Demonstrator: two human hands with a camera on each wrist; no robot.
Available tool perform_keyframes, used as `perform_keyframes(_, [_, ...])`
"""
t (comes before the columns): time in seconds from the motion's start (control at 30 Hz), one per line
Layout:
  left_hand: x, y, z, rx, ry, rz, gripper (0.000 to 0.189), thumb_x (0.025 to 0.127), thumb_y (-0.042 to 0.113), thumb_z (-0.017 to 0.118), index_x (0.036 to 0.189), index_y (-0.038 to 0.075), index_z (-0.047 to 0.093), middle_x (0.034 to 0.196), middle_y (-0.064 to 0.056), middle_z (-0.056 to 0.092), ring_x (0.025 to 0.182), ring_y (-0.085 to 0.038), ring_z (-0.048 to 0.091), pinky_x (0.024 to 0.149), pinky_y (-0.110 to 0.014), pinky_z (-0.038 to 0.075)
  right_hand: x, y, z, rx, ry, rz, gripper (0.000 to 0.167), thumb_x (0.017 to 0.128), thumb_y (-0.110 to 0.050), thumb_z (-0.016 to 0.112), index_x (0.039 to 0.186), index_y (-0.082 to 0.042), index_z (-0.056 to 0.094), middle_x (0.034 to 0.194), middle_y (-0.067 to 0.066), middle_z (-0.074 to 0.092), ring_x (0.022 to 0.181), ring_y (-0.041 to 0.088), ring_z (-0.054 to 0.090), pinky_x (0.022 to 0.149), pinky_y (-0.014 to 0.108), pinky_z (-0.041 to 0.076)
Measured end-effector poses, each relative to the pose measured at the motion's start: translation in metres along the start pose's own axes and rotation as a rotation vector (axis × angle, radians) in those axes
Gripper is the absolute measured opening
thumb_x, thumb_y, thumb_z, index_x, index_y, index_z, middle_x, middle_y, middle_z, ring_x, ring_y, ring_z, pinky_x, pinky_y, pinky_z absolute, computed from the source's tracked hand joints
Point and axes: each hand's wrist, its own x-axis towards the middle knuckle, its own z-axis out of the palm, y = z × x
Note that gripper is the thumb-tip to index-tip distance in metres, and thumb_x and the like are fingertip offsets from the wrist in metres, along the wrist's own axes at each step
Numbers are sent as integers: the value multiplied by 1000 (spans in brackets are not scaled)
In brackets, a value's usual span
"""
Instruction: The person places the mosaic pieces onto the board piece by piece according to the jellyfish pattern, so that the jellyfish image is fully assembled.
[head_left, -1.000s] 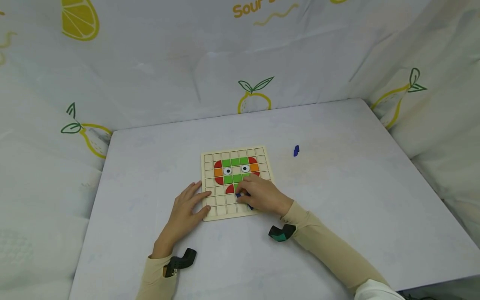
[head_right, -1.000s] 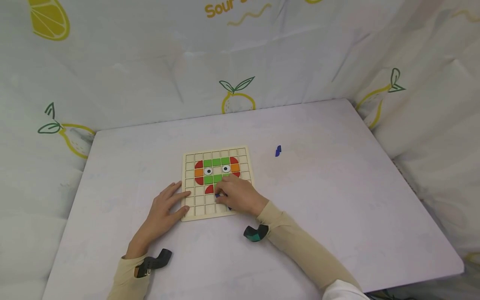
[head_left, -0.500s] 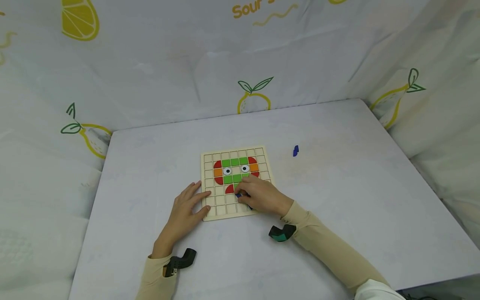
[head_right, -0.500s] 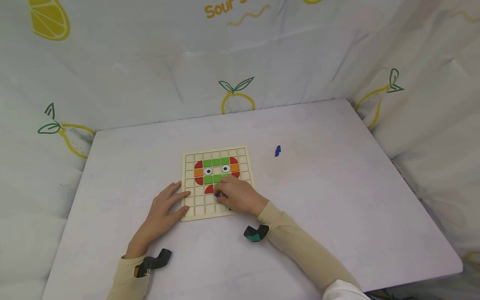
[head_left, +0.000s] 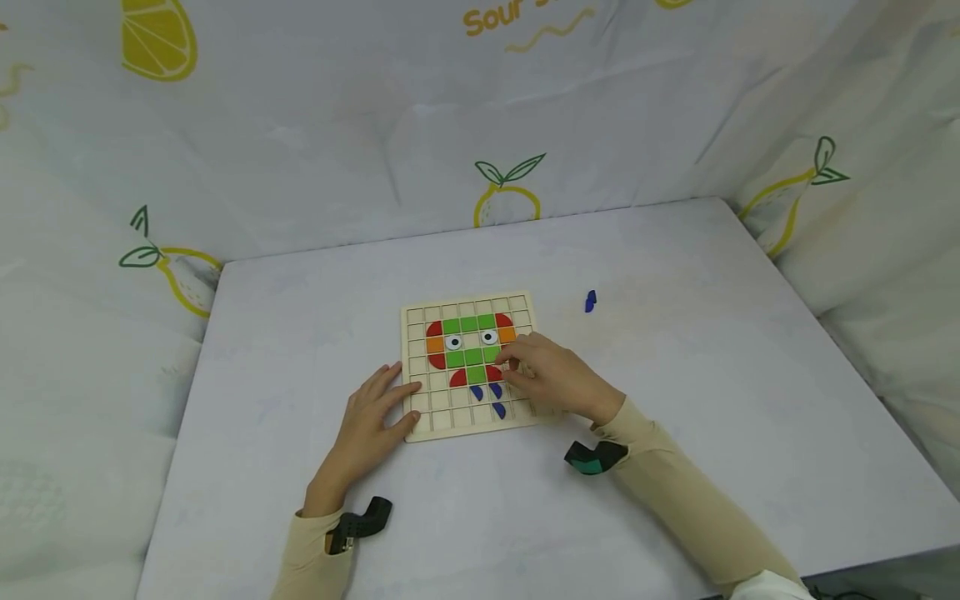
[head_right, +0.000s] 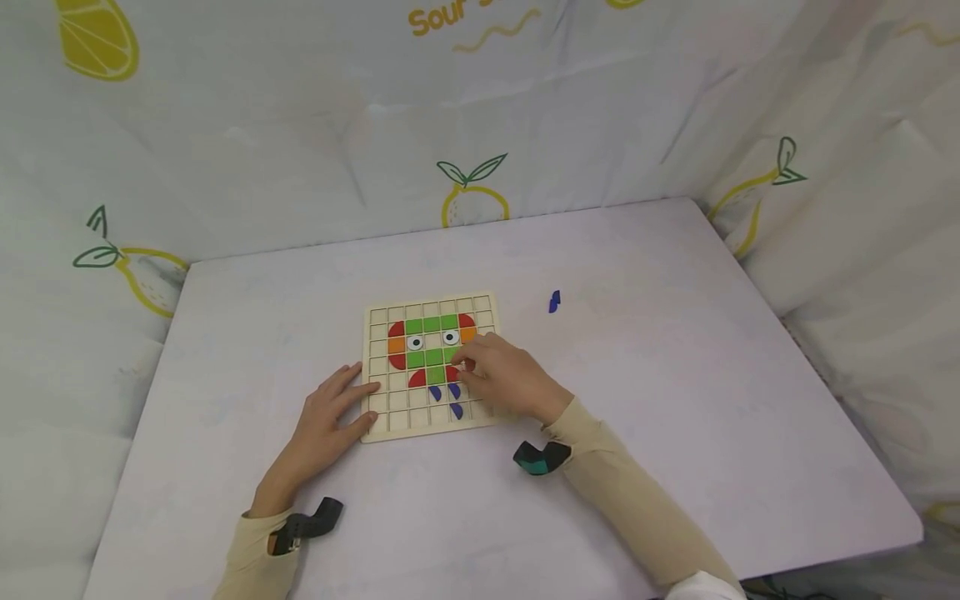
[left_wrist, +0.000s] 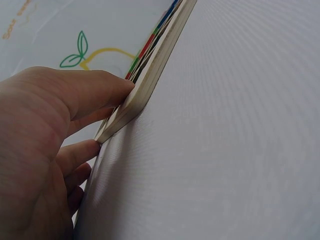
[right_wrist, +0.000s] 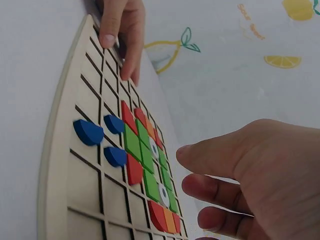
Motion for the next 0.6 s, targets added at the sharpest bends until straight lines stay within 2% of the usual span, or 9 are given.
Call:
perform_keyframes(0.13, [0,1,-1,-2,-5,-6,44,92,22,72,135,16,65,164,-12,37,155,-36,22,120,-61,20,-14,13,-17,-1,19,31,19,97,-19,67,113,-11,73,96,-2,65,89,14,55,71,24,50])
perform_keyframes(0.27, [0,2,-1,-4,-5,-9,44,92,22,72,136,16,65,163,-12,37,155,-36,22,120,-62,20,-29,26,-27,6,2,91,19,97,-17,67,113,-9,74,94,-1,65,88,14,56,69,24,51])
perform_keyframes(0.43, [-1,2,-1,-3,-3,-8,44,92,22,72,136,16,65,163,-12,37,155,-36,23,120,-62,20,-45,40,-31,-5,-29,150,16,95,-13,68,109,-8,74,93,-1,67,85,14,58,72,27,53])
perform_keyframes(0.6, [-1,1,-1,-3,-3,-4,44,92,21,72,136,16,65,164,-12,36,155,-37,22,120,-62,20,-59,50,-28,-10,-69,145,11,94,-10,68,102,-11,75,92,-4,67,86,12,57,78,30,53])
